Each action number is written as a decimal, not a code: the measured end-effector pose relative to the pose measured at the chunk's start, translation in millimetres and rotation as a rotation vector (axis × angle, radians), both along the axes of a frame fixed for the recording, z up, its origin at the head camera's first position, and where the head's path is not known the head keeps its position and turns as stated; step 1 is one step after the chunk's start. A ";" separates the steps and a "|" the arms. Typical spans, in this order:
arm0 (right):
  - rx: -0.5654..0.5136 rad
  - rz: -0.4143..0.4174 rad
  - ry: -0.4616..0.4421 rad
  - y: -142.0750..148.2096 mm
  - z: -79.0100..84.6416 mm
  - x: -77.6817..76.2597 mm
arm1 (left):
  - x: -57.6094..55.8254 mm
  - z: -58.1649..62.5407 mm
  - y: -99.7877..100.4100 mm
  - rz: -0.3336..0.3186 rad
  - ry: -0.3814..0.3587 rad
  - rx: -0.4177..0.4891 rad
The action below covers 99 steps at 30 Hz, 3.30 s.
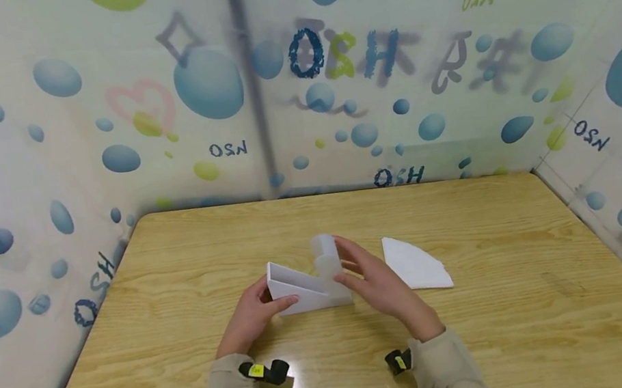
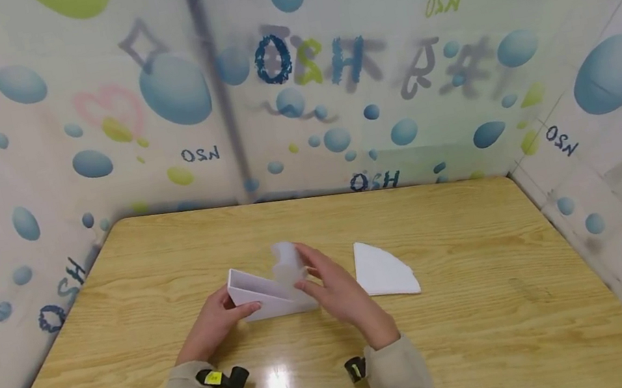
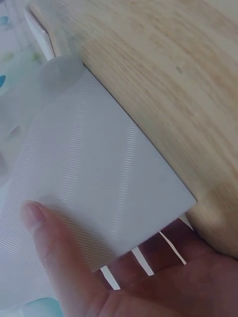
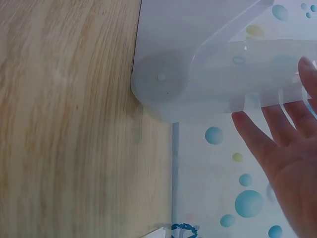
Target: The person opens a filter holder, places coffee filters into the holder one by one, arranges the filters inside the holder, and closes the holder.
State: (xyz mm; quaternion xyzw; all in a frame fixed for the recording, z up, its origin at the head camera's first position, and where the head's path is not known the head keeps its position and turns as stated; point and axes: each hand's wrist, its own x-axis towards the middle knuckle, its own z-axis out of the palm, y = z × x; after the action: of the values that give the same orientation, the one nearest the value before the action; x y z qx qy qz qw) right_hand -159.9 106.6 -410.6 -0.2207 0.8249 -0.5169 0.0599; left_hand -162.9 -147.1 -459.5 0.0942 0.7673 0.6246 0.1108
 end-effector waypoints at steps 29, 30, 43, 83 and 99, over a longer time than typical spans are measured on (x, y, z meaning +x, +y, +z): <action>-0.117 -0.004 -0.179 14.8 21.8 4.5 | -5.7 -15.6 -1.5 0.009 0.010 -0.020; -0.122 -0.005 -0.178 16.1 21.3 4.2 | -5.8 -15.5 -1.3 0.008 0.009 -0.017; -0.146 -0.015 -0.194 36.7 12.0 -2.8 | -6.3 -17.6 -1.7 0.028 0.003 -0.027; -0.145 -0.086 -0.234 75.2 -26.6 -17.2 | -7.4 -16.4 -1.5 0.039 -0.008 -0.046; -0.150 -0.040 -0.234 80.6 -27.3 -15.4 | -6.5 -17.4 -2.2 0.031 -0.024 -0.040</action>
State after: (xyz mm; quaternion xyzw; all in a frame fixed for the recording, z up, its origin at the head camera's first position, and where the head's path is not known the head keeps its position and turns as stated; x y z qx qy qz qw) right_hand -175.3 187.2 -437.9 -0.1462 0.7757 -0.6003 0.1286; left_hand -169.3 -149.3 -476.8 0.0725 0.7795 0.6119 0.1123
